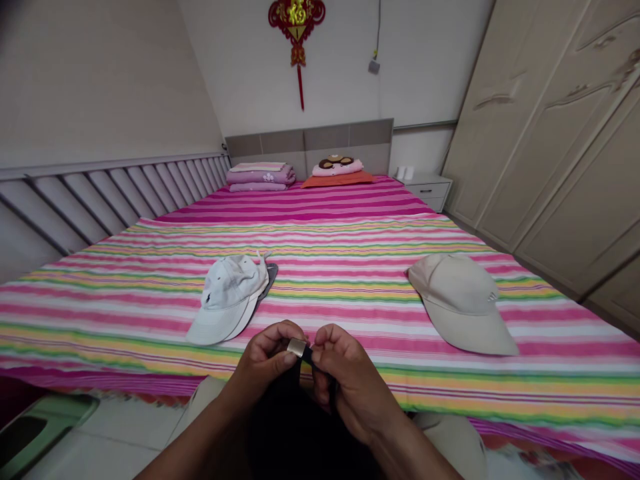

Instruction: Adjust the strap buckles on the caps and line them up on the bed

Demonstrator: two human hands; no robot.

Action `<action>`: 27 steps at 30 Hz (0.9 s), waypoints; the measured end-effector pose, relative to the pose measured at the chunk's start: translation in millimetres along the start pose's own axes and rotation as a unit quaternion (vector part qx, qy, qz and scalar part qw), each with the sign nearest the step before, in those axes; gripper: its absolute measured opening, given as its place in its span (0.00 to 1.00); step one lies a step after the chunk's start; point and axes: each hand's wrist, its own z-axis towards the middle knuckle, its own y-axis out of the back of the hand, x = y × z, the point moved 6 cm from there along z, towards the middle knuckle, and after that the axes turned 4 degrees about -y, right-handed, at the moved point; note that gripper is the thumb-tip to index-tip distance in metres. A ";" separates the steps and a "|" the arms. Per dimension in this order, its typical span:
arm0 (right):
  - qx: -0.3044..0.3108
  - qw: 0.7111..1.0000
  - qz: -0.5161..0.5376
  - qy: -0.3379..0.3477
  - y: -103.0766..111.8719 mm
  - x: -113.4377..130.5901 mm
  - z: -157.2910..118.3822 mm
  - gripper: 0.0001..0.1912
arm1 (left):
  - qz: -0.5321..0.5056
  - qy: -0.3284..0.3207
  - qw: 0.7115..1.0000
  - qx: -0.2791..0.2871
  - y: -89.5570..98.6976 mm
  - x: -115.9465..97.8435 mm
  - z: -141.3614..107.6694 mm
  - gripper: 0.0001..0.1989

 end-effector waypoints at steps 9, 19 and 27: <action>-0.015 1.000 -0.004 0.017 2.0 -3.6 1.9 0.14 | -0.064 0.031 0.997 -0.034 4.3 15.5 0.7 0.13; -0.045 0.999 -0.031 0.006 5.2 -3.6 1.2 0.15 | -0.053 0.028 0.997 -0.042 7.3 12.9 2.0 0.13; -0.022 0.993 -0.119 -0.009 7.8 -1.0 0.3 0.18 | -0.091 0.047 0.988 -0.119 16.5 16.9 0.0 0.14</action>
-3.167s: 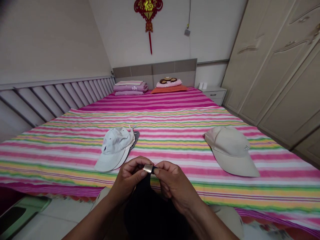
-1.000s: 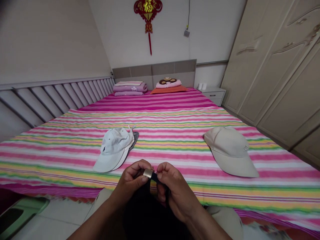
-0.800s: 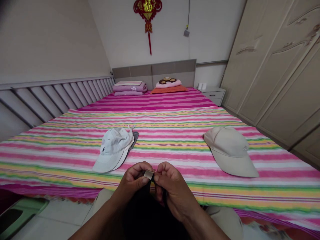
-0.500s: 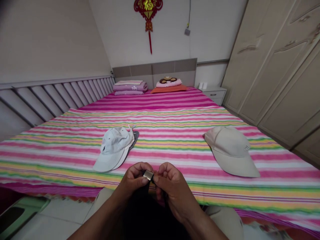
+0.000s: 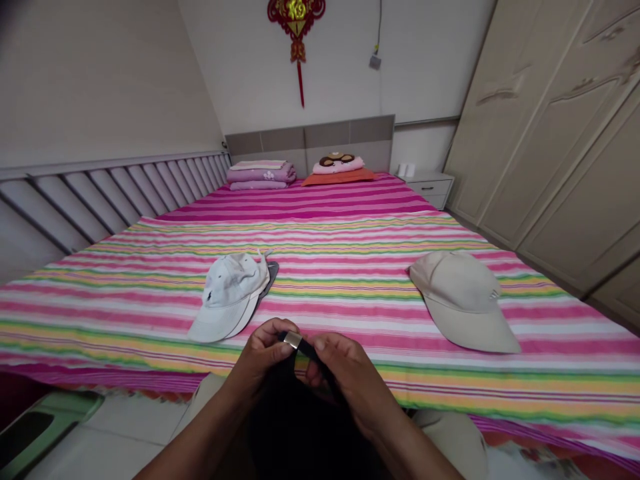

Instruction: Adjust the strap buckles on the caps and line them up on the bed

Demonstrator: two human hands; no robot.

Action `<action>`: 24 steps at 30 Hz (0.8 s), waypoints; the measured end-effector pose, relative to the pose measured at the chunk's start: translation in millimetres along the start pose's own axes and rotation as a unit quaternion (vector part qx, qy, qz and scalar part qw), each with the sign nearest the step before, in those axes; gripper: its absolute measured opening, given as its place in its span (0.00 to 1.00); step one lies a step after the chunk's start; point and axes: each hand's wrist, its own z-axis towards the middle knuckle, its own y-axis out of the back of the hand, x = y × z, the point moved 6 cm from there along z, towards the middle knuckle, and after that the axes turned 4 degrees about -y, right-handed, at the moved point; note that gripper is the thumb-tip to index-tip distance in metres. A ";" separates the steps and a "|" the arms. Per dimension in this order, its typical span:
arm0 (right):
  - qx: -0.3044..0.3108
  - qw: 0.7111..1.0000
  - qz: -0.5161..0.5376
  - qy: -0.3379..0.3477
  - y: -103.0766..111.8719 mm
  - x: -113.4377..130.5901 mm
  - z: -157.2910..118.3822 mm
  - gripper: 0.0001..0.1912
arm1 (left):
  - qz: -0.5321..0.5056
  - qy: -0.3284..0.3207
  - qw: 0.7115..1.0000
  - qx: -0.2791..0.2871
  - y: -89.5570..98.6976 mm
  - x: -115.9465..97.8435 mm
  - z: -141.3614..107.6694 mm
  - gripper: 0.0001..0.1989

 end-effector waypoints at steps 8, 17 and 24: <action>0.026 0.999 0.018 -0.002 1.4 -1.6 0.6 0.16 | 0.004 0.010 1.000 0.005 -3.6 -2.6 -1.6 0.15; 0.026 0.999 0.023 -0.012 4.6 -5.4 2.1 0.16 | 0.012 0.001 1.000 0.004 -2.7 -2.2 -0.7 0.15; 0.017 0.999 0.034 -0.003 4.5 -8.4 6.6 0.13 | 0.021 0.001 1.000 0.019 -2.8 0.2 0.1 0.14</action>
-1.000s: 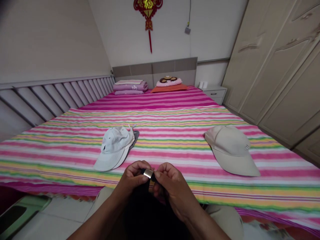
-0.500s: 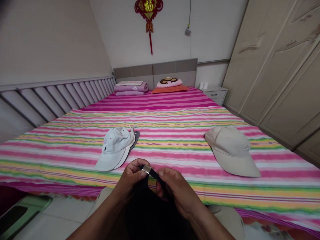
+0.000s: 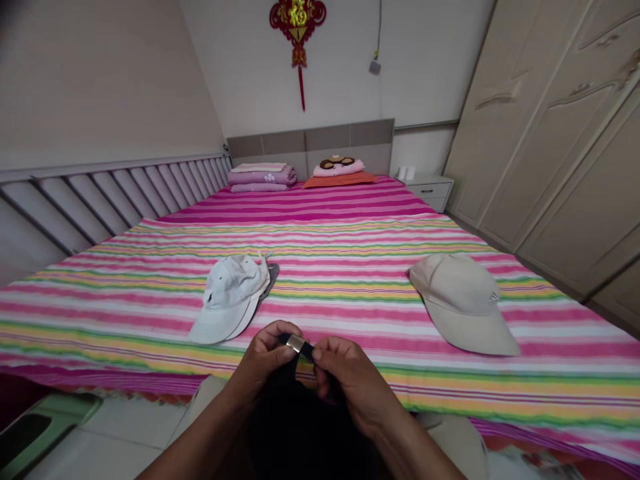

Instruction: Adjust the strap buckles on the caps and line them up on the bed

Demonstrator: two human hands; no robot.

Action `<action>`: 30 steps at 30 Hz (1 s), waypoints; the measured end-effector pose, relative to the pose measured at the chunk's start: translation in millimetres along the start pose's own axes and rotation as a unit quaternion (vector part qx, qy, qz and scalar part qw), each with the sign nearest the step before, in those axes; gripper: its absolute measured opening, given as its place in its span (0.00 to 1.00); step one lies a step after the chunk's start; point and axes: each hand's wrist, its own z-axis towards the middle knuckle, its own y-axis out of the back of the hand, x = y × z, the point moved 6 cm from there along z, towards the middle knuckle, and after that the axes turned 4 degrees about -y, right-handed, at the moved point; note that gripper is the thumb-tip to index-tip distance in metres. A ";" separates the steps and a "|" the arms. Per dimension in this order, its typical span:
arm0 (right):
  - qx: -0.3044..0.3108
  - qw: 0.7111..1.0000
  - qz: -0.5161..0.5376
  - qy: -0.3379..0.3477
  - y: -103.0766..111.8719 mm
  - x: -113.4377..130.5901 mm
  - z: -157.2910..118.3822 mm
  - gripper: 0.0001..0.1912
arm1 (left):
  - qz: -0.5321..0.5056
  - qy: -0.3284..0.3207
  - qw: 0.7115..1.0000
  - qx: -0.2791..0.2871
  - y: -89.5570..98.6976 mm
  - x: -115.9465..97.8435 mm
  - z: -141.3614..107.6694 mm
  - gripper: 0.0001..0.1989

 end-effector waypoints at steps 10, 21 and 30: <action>0.007 1.000 0.021 -0.018 -6.2 -0.2 0.9 0.15 | 0.056 -0.005 0.998 0.025 -2.8 -1.3 -0.6 0.13; -0.005 0.999 0.033 -0.013 -2.4 -9.5 7.3 0.17 | 0.096 -0.047 0.992 0.065 -0.1 1.3 -1.6 0.11; -0.004 0.999 0.025 -0.026 -5.5 -9.1 6.8 0.16 | 0.132 -0.044 0.989 0.059 -3.4 -7.5 -4.3 0.12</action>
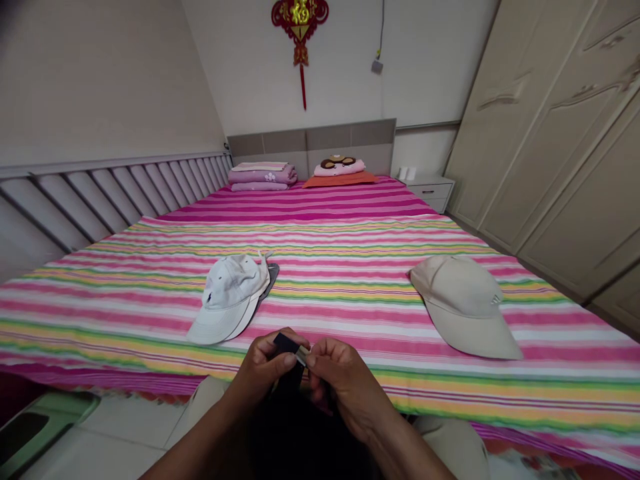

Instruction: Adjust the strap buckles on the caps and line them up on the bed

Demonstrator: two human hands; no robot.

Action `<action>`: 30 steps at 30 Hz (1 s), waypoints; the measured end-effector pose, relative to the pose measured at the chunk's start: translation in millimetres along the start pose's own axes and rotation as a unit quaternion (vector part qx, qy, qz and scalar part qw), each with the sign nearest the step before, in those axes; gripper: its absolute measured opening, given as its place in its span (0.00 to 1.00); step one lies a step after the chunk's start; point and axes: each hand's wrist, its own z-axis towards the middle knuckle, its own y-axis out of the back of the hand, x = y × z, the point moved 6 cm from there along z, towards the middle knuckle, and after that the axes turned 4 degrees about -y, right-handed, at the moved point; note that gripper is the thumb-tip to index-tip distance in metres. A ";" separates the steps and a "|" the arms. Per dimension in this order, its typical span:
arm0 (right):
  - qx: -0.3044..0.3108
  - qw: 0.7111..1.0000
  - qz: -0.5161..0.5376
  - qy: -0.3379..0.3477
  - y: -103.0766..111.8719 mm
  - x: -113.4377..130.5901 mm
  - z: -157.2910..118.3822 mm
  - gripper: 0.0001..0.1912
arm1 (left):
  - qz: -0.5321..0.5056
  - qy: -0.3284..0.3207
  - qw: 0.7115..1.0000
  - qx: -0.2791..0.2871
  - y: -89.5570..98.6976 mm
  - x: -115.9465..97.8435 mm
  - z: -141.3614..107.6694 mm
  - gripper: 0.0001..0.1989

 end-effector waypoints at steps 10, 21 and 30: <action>-0.018 0.999 -0.047 0.015 0.8 2.1 -0.7 0.13 | 0.070 0.080 0.993 -0.049 4.2 -7.3 2.1 0.12; -0.033 0.980 -0.178 0.082 -2.3 14.9 1.3 0.13 | 0.044 0.079 0.995 -0.051 2.2 -3.3 3.5 0.11; -0.118 0.889 -0.407 0.172 -1.3 28.4 -10.1 0.06 | 0.008 0.076 0.989 -0.128 10.0 -2.0 2.0 0.12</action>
